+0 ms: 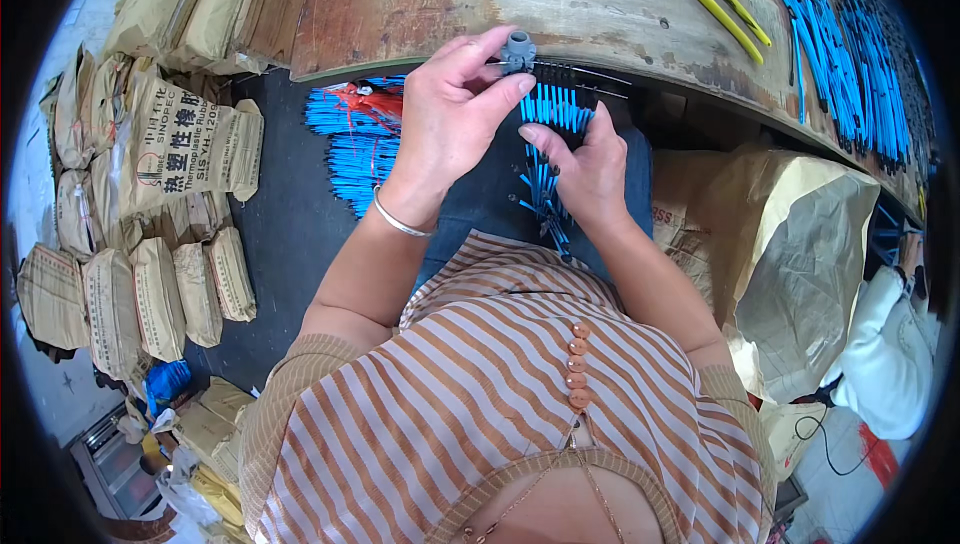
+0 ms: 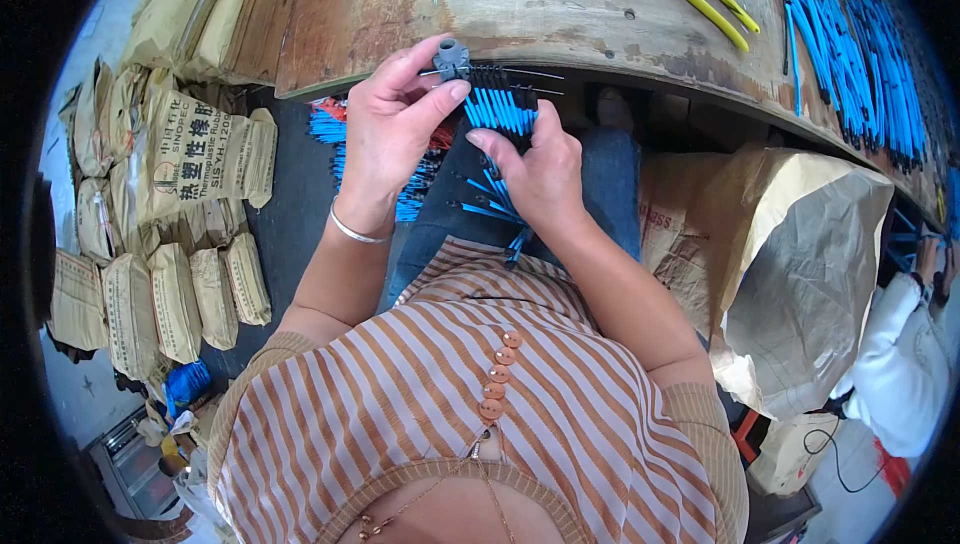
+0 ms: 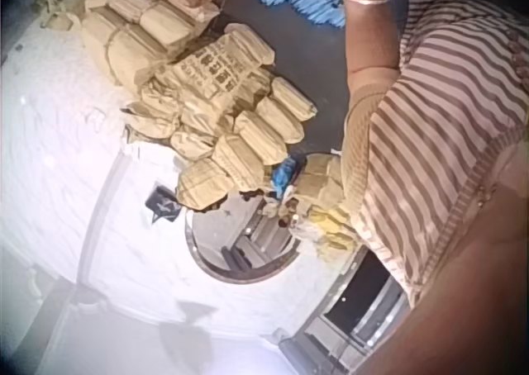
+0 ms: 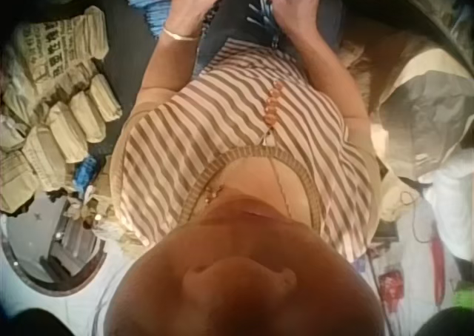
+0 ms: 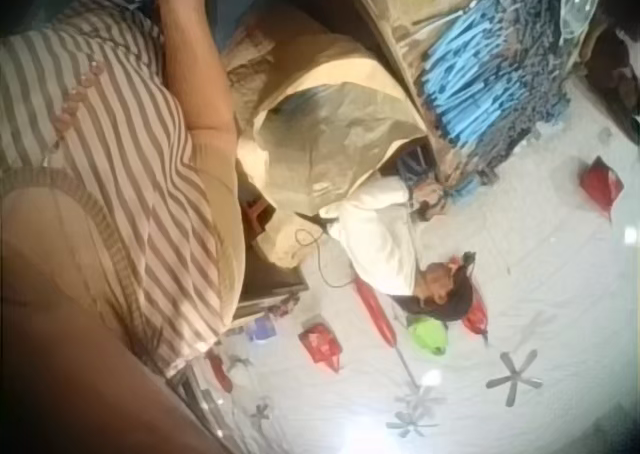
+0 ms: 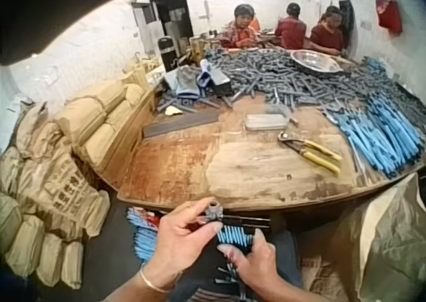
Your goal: The person assembles blue plastic bristles into a plastic base, then uses pliers to secure or trim them at a workbench.
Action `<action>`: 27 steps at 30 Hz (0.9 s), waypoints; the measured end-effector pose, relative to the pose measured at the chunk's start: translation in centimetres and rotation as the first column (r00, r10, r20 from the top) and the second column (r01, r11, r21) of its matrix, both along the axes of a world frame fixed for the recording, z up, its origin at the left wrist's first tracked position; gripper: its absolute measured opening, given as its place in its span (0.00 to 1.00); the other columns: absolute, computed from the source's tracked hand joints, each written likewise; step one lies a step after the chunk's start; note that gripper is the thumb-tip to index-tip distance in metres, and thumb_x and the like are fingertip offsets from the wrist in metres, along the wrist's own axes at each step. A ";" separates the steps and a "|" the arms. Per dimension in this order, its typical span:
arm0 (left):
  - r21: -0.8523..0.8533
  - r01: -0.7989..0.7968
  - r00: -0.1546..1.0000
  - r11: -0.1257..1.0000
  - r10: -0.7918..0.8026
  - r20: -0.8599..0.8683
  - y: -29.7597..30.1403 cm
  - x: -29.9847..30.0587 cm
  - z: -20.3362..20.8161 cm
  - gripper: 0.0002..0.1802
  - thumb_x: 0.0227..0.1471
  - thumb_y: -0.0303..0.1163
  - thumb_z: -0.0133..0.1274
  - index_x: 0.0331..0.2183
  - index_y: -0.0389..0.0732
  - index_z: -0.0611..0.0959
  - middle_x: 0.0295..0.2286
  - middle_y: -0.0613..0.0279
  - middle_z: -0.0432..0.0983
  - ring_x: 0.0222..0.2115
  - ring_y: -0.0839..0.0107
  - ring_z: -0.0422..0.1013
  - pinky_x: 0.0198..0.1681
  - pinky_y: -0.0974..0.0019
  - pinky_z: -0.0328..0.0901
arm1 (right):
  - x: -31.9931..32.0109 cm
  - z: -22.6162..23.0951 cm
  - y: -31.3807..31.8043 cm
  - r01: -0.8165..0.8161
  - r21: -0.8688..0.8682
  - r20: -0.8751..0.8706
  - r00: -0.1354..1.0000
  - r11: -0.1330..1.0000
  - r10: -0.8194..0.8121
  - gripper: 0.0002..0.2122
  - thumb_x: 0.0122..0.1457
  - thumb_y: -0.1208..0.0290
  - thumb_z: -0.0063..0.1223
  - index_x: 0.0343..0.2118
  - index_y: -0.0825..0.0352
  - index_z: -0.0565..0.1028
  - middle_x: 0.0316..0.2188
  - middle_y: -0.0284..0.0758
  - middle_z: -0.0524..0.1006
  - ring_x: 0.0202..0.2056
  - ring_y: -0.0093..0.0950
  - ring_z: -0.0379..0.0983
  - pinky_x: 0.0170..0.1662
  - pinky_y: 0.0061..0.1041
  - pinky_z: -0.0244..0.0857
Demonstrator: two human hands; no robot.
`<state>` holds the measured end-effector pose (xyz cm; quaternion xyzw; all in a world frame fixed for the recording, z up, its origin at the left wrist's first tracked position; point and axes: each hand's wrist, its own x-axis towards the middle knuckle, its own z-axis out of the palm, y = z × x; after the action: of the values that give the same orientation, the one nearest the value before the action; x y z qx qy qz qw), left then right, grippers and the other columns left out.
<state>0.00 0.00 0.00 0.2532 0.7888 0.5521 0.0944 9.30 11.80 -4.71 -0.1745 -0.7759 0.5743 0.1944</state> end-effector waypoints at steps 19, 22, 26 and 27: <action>0.387 0.070 0.937 0.919 -0.193 0.289 -0.8 -0.6 0.4 0.19 0.41 0.17 0.57 0.39 0.32 0.75 0.33 0.59 0.76 0.33 0.77 0.71 0.37 0.73 0.68 | -0.4 -0.3 0.7 -0.092 0.295 -0.046 0.993 0.951 0.110 0.10 0.53 0.71 0.53 0.34 0.69 0.68 0.22 0.43 0.74 0.26 0.42 0.73 0.28 0.30 0.66; 0.376 -0.007 0.942 0.927 -0.120 0.313 -0.4 0.1 0.2 0.18 0.42 0.17 0.56 0.40 0.33 0.75 0.34 0.59 0.76 0.33 0.77 0.72 0.39 0.73 0.67 | -0.4 -0.2 0.8 -0.094 0.271 -0.079 0.990 0.958 0.119 0.10 0.54 0.70 0.52 0.34 0.69 0.67 0.21 0.43 0.74 0.25 0.43 0.73 0.27 0.31 0.65; 0.447 -0.003 0.945 0.894 -0.144 0.294 -0.7 0.1 -0.1 0.19 0.42 0.17 0.56 0.40 0.33 0.76 0.33 0.61 0.76 0.32 0.77 0.71 0.38 0.75 0.67 | -0.4 0.1 1.1 -0.149 0.239 -0.006 0.988 0.960 0.155 0.11 0.56 0.66 0.50 0.34 0.69 0.67 0.22 0.44 0.73 0.25 0.43 0.72 0.28 0.32 0.64; 0.484 0.019 0.945 0.875 -0.174 0.277 -1.0 0.1 -0.2 0.19 0.42 0.17 0.57 0.40 0.33 0.76 0.32 0.61 0.76 0.32 0.78 0.71 0.37 0.75 0.67 | -0.4 0.2 1.2 -0.175 0.226 0.040 0.984 0.958 0.171 0.11 0.56 0.65 0.49 0.34 0.69 0.67 0.22 0.44 0.73 0.26 0.43 0.72 0.28 0.33 0.64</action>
<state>0.07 -0.95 -0.19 0.2177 0.5904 0.7560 0.1804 8.90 13.03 -4.53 -0.0880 -0.8510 0.4942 0.1545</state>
